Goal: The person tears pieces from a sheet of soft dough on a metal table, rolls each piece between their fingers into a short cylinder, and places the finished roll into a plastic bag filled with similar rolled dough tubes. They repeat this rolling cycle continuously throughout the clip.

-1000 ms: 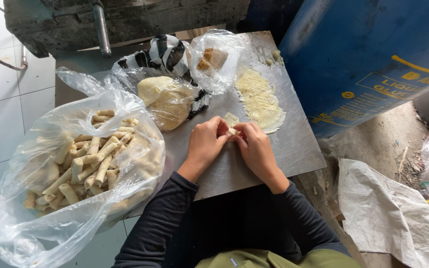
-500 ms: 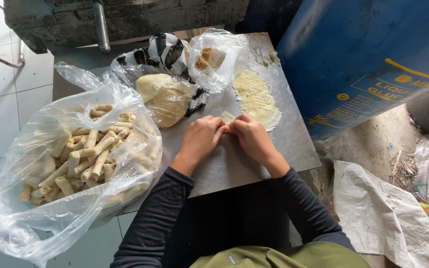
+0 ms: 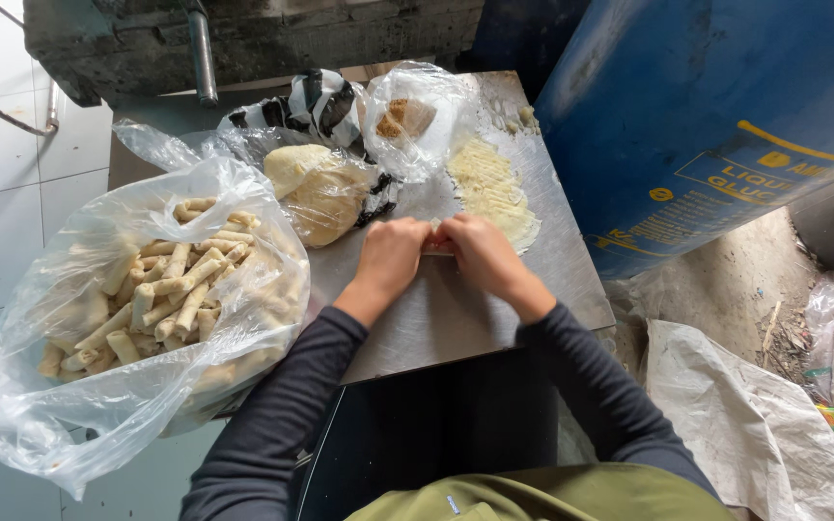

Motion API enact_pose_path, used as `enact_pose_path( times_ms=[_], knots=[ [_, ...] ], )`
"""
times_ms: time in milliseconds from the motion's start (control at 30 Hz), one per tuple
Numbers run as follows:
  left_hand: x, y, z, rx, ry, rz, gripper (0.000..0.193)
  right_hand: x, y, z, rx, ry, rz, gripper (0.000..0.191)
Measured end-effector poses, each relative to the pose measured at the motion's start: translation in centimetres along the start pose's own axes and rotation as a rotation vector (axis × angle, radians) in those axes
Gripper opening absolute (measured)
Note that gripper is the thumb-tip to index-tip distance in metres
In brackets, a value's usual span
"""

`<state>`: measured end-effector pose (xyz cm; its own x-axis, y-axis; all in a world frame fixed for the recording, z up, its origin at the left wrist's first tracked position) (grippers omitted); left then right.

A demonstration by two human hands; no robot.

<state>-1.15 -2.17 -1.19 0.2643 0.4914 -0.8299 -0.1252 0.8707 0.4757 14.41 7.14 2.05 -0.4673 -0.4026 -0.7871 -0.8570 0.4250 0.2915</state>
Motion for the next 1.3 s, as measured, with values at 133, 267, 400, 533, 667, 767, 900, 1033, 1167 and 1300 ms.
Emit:
enact_pose_path(
  times_ms=[133, 267, 400, 533, 667, 767, 900, 1033, 1167, 1300],
  knots=[
    [-0.2, -1.6, 0.3, 0.115, -0.006, 0.086, 0.010, 0.8, -2.3, -1.2, -0.072, -0.027, 0.175, 0.005],
    [-0.4, -1.0, 0.9, -0.064, -0.022, 0.124, 0.010, 1.0, -1.7, -1.7, -0.017, -0.044, 0.229, 0.006],
    [-0.9, 0.7, 0.0, -0.465, -0.226, -0.187, 0.020, -0.1, 0.6, -0.7, 0.458, 0.158, 0.046, 0.018],
    [-0.8, 1.2, -0.1, -0.518, -0.236, -0.164, 0.021, -0.5, 1.6, 0.2, 0.380, 0.037, 0.043, 0.025],
    [0.0, -0.4, 0.7, -0.250, -0.070, 0.039, 0.011, 0.2, 0.1, 0.1, 0.062, -0.125, 0.166, 0.013],
    [0.3, -1.1, 0.9, -0.122, 0.002, 0.098, 0.009, 0.3, -1.2, 0.1, -0.044, -0.055, 0.189, 0.020],
    [0.1, -0.4, 1.2, -0.246, -0.007, 0.128, 0.011, 0.9, -1.0, 0.2, 0.100, -0.075, 0.293, 0.011],
    [-0.5, 0.3, 1.5, -0.472, -0.073, 0.069, 0.014, 1.3, 0.1, 0.2, 0.237, -0.084, 0.349, 0.018],
    [-0.8, 0.2, 1.5, -0.452, -0.102, 0.060, 0.012, 1.1, 0.3, 0.5, 0.248, -0.110, 0.264, 0.016],
    [-0.9, -0.4, 1.5, -0.317, -0.031, 0.024, 0.014, 0.5, -0.6, 0.7, 0.091, -0.122, 0.251, 0.014]
  ],
)
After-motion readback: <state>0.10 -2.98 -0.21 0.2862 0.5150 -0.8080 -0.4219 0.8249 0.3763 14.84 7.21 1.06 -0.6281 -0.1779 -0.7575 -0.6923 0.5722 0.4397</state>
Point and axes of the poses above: each hand's wrist, its own y-axis towards the middle knuckle, its own x-axis out of the palm, z = x × y, the point moved 1 cm from there along y, towards the middle knuckle, and after that the axes turned 6 degrees about y, right-handed, at the moved point
